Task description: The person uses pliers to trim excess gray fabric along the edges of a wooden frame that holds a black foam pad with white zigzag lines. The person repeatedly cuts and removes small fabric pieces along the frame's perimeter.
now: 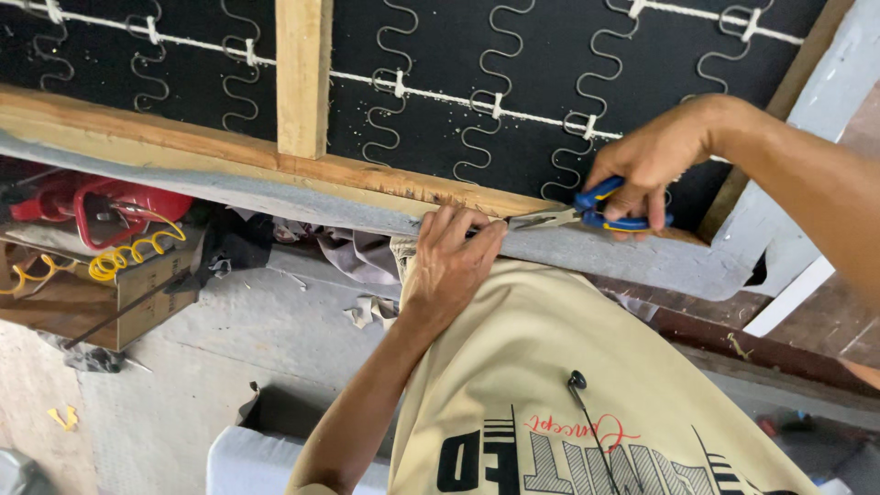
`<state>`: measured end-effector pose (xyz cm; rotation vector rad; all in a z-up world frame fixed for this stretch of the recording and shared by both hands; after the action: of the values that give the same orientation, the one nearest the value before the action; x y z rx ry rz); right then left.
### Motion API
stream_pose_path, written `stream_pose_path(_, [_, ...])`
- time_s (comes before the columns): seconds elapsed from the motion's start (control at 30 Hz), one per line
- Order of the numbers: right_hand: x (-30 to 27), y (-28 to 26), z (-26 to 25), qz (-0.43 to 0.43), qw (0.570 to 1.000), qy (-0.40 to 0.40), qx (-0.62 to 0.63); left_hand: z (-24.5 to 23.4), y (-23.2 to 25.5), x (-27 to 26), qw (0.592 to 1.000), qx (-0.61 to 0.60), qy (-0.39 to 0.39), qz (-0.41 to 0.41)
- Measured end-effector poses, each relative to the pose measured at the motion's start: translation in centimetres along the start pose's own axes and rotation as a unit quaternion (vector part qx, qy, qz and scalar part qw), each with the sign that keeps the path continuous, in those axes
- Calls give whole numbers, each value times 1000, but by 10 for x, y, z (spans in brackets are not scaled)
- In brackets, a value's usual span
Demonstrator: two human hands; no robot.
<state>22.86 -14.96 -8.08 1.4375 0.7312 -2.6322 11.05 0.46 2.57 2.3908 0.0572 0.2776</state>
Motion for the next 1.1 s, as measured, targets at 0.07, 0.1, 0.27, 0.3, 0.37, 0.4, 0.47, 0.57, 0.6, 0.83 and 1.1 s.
stream_pose_path(0.07, [-4,11,-8,37,999,18,29,-3,1,1,1000,6,13,3])
stream_pose_path(0.1, [-3,15,-10,54,997,26,46,-5,2,0,1000,8,16,6])
stream_pose_path(0.27, [7,1,-6,35,998,21,49,-3,2,1,1000,4,3,18])
stream_pose_path(0.3, [10,-7,-4,31,998,17,43,-2,3,0,1000,2,1,19])
stream_pose_path(0.37, [11,-21,-12,44,996,76,-13,-3,3,0,1000,3,-1,23])
stream_pose_path(0.4, [9,-29,-14,50,992,106,-41,-3,3,0,1000,3,-1,25])
stream_pose_path(0.47, [-3,-40,-23,98,947,202,-231,-4,4,2,999,-1,11,30])
stream_pose_path(0.57, [-13,-51,-15,98,894,284,-332,-2,3,2,1000,2,8,27])
stream_pose_path(0.6, [-14,-49,-10,88,888,303,-335,-1,3,1,1000,3,4,25])
stream_pose_path(0.83, [-25,-58,17,-135,646,563,-497,-2,5,-4,999,-22,-10,34])
stream_pose_path(1.1, [-46,-66,29,-290,546,592,-518,-2,17,-8,995,-39,11,94])
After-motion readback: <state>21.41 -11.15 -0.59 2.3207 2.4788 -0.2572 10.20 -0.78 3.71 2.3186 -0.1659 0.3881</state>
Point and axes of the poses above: each hand's wrist, its own x-axis towards the middle knuckle, its own z-axis out of the palm, y = z × x, the point moved 10 cm from there along x, towards the middle knuckle, and after that the axes turned 3 degrees about z, right-handed, at the moved point
